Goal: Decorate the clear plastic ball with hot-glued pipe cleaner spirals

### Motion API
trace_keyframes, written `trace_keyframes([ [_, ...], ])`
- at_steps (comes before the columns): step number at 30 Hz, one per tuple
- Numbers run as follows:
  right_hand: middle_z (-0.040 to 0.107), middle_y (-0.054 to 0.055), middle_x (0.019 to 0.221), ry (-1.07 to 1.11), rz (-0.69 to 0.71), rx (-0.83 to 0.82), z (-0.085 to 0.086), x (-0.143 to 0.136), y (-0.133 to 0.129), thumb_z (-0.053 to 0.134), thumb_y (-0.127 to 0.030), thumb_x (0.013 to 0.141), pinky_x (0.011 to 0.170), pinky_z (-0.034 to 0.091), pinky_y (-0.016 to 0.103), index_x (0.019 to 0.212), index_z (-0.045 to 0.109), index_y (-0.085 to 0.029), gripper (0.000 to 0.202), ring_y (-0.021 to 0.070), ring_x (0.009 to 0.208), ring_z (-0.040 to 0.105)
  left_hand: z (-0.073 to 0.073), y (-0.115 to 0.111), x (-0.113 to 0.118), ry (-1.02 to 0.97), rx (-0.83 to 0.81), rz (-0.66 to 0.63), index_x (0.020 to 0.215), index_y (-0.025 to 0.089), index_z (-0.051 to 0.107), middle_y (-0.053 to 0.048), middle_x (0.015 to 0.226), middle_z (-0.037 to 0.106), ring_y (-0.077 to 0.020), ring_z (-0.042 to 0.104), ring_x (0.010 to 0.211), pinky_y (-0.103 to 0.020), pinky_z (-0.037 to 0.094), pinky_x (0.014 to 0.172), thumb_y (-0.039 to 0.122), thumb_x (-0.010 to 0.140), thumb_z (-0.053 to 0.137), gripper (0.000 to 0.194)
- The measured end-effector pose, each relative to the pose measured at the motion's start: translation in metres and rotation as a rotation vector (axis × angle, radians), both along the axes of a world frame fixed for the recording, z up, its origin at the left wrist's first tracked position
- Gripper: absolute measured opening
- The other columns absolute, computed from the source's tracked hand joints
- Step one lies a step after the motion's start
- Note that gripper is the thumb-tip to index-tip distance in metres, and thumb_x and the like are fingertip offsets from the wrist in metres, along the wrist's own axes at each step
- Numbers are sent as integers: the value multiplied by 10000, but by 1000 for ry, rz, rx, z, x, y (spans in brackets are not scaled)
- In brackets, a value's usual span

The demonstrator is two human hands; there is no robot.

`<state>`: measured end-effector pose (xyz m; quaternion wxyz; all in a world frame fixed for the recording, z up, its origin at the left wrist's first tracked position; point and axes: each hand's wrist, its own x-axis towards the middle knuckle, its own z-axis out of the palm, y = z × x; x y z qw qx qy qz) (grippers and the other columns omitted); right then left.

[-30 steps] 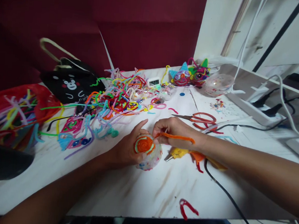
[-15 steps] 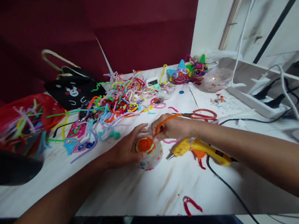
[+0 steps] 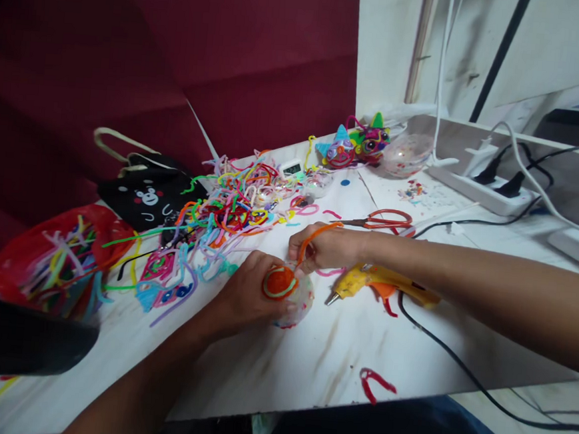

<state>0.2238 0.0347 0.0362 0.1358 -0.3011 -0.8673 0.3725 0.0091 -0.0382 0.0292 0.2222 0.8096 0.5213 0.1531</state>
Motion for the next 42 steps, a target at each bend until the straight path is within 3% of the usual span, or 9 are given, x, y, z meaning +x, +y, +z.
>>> trace_keyframes([
  [3,676,-5,712,14,1,2,-3,-1,-2,720,-386,745,580,455,240,914,679,-180,269,129,624,588,2,7,-5,-70,-19,-21,1085,203,571,-47,1053,587,-260,581,975,-401,491,837,437,557,854,643],
  [6,678,0,734,36,-1,-4,-6,-3,-6,714,-394,748,598,468,244,889,675,-179,261,134,648,600,5,15,-13,-173,-126,-43,1235,208,505,-63,1144,582,-256,590,1005,-395,493,863,351,483,905,863],
  [9,669,0,729,61,-12,0,-7,-4,-9,710,-414,749,610,474,250,830,663,-180,252,137,657,600,3,24,-22,-303,-241,-134,1313,233,452,-78,1227,570,-268,579,1108,-402,478,932,262,482,914,951],
  [14,655,-10,691,87,-24,10,-11,-5,-13,703,-423,752,578,463,246,776,639,-189,244,131,618,589,-7,36,-35,-491,-292,-257,1225,213,487,-105,1284,540,-292,532,1254,-437,446,1039,267,517,910,827],
  [18,651,-6,701,87,-42,37,-13,-4,-13,673,-419,781,588,463,248,793,627,-190,235,133,620,591,-3,37,-39,-340,-159,-225,1055,190,567,-75,1149,583,-260,602,1095,-430,500,975,366,563,891,615],
  [22,638,-9,695,49,-27,81,-9,-5,-12,656,-382,796,609,453,252,769,640,-188,196,130,619,574,6,34,-40,-194,-137,-245,1095,188,584,-71,1119,633,-251,614,1059,-406,508,931,364,667,834,527],
  [30,655,19,693,-35,8,122,3,-9,-12,613,-358,823,587,439,250,817,698,-150,225,126,599,548,7,34,-43,-327,-248,-274,1157,176,545,-99,1186,650,-268,608,1165,-390,496,952,253,694,790,529],
  [39,657,8,703,-43,22,136,-4,-9,-7,600,-364,840,584,444,249,805,684,-159,224,121,596,551,14,6,-9,-106,-57,39,1025,193,517,-51,992,655,-227,620,886,-349,484,762,352,743,673,359],
  [42,659,0,688,-52,15,137,-3,-8,-7,608,-356,841,570,436,249,835,688,-165,207,122,585,553,13,0,0,-29,-5,84,1000,207,502,-38,961,646,-221,613,857,-343,464,751,320,753,635,302],
])
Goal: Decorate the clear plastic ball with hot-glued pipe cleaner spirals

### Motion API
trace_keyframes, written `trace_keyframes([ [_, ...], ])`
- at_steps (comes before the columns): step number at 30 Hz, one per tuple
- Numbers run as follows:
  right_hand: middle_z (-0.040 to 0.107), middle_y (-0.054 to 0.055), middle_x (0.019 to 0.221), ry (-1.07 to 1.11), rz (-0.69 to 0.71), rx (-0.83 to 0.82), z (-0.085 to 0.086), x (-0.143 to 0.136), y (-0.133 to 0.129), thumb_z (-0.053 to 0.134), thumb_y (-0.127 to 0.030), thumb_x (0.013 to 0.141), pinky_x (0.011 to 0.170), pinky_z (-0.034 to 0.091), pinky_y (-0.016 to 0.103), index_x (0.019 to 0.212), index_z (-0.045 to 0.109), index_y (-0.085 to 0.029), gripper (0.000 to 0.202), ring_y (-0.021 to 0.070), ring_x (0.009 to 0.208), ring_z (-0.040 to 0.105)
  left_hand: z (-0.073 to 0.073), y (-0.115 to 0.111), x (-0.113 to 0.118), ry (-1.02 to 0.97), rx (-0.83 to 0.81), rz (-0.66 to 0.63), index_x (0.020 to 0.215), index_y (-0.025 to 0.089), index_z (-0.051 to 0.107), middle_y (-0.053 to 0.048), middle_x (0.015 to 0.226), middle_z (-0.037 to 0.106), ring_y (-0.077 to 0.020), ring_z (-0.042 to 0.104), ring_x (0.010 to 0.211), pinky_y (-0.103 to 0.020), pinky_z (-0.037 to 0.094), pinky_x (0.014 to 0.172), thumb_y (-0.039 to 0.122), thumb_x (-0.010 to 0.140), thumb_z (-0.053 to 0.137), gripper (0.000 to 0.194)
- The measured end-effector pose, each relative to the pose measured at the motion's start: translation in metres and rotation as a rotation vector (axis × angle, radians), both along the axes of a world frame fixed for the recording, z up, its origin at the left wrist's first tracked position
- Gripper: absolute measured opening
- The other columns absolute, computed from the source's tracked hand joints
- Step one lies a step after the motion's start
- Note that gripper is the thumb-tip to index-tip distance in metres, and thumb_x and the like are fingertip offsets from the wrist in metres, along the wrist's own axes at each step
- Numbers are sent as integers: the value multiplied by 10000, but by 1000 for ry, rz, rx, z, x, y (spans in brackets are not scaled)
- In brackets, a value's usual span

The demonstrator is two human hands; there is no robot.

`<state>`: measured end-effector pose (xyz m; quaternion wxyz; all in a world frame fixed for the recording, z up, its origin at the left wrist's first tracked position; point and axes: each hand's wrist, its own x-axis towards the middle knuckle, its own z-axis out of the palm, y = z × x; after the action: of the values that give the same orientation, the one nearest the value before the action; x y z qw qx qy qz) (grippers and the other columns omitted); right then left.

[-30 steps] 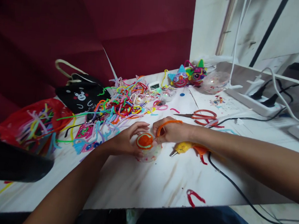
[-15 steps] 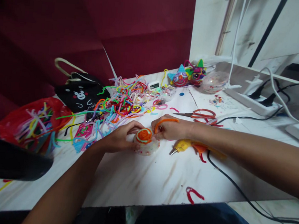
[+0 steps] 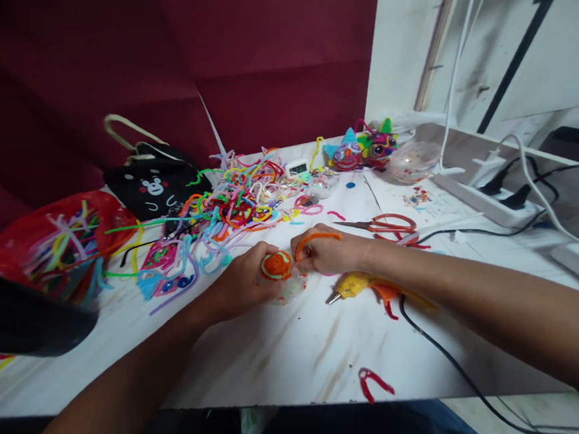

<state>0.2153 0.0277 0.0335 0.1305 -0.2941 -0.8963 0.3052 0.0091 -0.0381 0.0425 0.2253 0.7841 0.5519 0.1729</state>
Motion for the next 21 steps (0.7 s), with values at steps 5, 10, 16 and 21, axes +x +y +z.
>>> trace_keyframes([
  [5,686,17,741,-15,5,21,2,1,0,622,-322,832,623,440,256,828,700,-167,173,129,633,573,-6,-1,3,13,70,35,957,217,488,-31,938,637,-205,606,835,-322,454,735,265,763,584,221],
  [10,644,-3,678,-18,-8,14,3,-1,-1,616,-320,834,598,421,252,842,705,-167,178,122,588,540,-12,1,4,31,107,33,962,221,487,-31,929,634,-203,604,825,-318,460,727,248,737,588,248],
  [16,640,-5,701,-27,-20,-34,-4,0,4,606,-379,834,585,418,249,803,688,-175,223,122,614,537,-16,1,3,75,119,7,1001,218,489,-37,955,638,-205,609,835,-321,472,743,250,734,592,287],
  [21,594,-24,651,-56,-63,-61,1,5,10,626,-469,809,530,387,238,773,654,-178,294,115,584,506,-14,-1,4,97,117,3,985,216,488,-27,902,631,-203,602,793,-323,472,722,245,735,582,269],
])
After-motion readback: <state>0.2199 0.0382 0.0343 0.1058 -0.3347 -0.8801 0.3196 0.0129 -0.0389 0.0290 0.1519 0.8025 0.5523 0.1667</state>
